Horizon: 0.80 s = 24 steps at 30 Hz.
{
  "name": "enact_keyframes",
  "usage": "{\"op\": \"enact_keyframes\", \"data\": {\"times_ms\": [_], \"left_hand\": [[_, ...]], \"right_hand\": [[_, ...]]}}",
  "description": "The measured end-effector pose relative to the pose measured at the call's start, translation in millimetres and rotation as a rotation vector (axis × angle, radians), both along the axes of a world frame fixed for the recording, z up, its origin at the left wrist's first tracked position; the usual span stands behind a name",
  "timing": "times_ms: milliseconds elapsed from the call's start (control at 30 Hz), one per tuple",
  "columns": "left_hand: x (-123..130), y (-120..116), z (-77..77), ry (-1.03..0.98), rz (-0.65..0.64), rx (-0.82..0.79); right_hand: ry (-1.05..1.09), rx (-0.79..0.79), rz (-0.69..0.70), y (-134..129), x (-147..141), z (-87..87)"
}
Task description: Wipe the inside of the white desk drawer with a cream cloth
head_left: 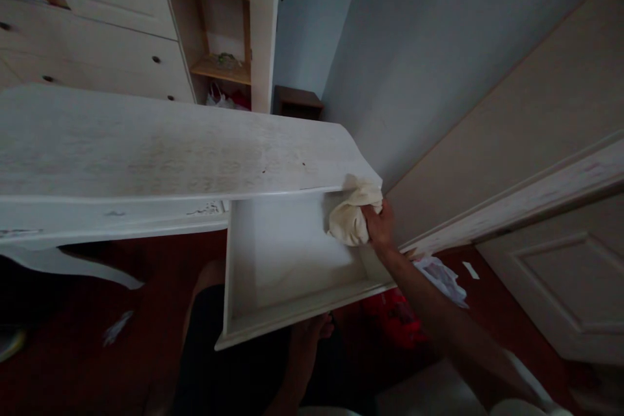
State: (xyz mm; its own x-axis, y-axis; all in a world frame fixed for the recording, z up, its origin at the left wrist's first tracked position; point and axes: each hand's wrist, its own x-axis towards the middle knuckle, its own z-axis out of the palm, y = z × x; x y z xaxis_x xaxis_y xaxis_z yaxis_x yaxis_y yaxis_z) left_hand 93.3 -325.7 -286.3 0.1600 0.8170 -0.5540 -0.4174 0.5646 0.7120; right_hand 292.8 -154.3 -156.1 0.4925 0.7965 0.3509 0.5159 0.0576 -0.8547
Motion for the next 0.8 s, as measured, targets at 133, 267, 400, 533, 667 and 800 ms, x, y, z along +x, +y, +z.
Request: {"op": "enact_keyframes", "data": {"times_ms": [133,267,400,533,667,800], "left_hand": [[-6.4,4.1,5.8,-0.019,-0.061,-0.033],[-9.2,5.6,14.5,-0.016,-0.060,-0.019],[-6.4,3.9,16.8,0.021,-0.035,-0.021],[-4.5,2.6,15.3,0.023,-0.030,0.000],[-5.5,1.0,15.6,0.020,-0.036,0.004],[-7.0,-1.5,10.1,0.115,-0.078,0.127]], "right_hand": [[-0.486,0.030,0.137,-19.0,35.5,31.2],[-0.771,-0.240,0.433,-41.4,42.4,33.1],[-0.871,-0.447,0.620,-78.6,37.6,29.3],[-0.806,-0.472,0.615,-116.3,37.8,36.1],[-0.746,-0.455,0.722,-139.1,15.4,44.7],[-0.776,-0.470,0.892,-143.3,-39.9,47.7]]}}
